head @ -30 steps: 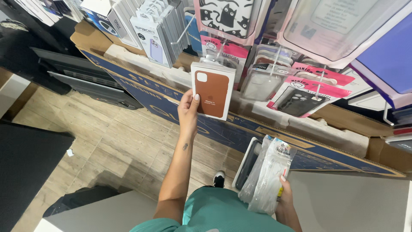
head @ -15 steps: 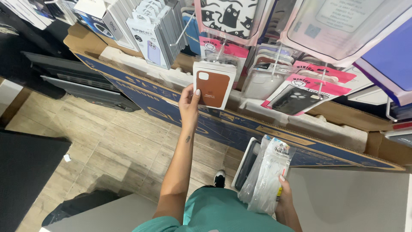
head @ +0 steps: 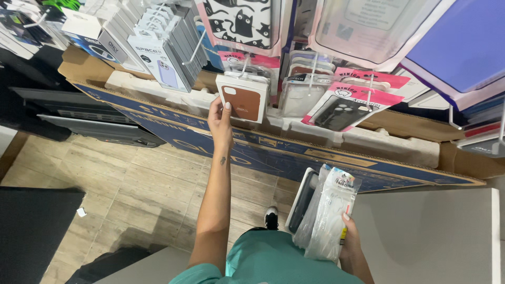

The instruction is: The person organizes various phone cases on a retail display rack. They pick up cases from a stack, examine them, and place them into slots on the rack, repeating this process for multiple items including clear, black, and colored cases.

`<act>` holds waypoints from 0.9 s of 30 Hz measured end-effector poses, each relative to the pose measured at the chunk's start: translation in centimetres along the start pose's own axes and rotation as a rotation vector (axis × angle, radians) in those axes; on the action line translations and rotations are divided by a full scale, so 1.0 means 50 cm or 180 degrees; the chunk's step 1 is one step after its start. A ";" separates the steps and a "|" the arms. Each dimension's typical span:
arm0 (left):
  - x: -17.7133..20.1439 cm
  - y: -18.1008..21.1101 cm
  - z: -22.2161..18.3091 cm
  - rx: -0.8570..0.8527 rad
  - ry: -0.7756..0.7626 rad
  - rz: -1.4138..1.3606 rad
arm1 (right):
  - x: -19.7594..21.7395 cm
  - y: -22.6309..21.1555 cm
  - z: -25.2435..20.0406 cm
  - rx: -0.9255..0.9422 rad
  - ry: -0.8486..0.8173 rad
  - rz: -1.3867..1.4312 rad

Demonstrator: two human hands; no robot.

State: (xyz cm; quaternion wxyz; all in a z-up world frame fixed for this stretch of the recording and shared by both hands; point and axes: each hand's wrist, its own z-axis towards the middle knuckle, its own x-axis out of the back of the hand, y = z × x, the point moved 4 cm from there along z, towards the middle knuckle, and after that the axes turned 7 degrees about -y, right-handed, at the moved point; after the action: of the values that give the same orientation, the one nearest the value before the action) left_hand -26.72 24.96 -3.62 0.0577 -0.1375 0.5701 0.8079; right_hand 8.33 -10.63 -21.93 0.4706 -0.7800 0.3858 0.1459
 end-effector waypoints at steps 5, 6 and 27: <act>-0.001 0.001 0.004 -0.0037 0.0024 0.0055 | -0.002 -0.005 -0.011 -0.0098 0.0174 0.0080; -0.002 0.005 0.002 0.0000 0.0025 0.0091 | -0.003 -0.007 -0.015 -0.0133 0.0311 0.0042; -0.076 0.114 -0.166 -0.0658 0.1459 0.0957 | 0.071 -0.051 -0.040 -0.0141 0.0311 0.0105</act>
State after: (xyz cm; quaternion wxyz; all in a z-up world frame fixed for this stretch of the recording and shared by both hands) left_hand -23.23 15.44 0.04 -0.2072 -0.2356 0.4969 0.8091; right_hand 12.27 -13.33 -21.43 0.4313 -0.7899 0.4178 0.1239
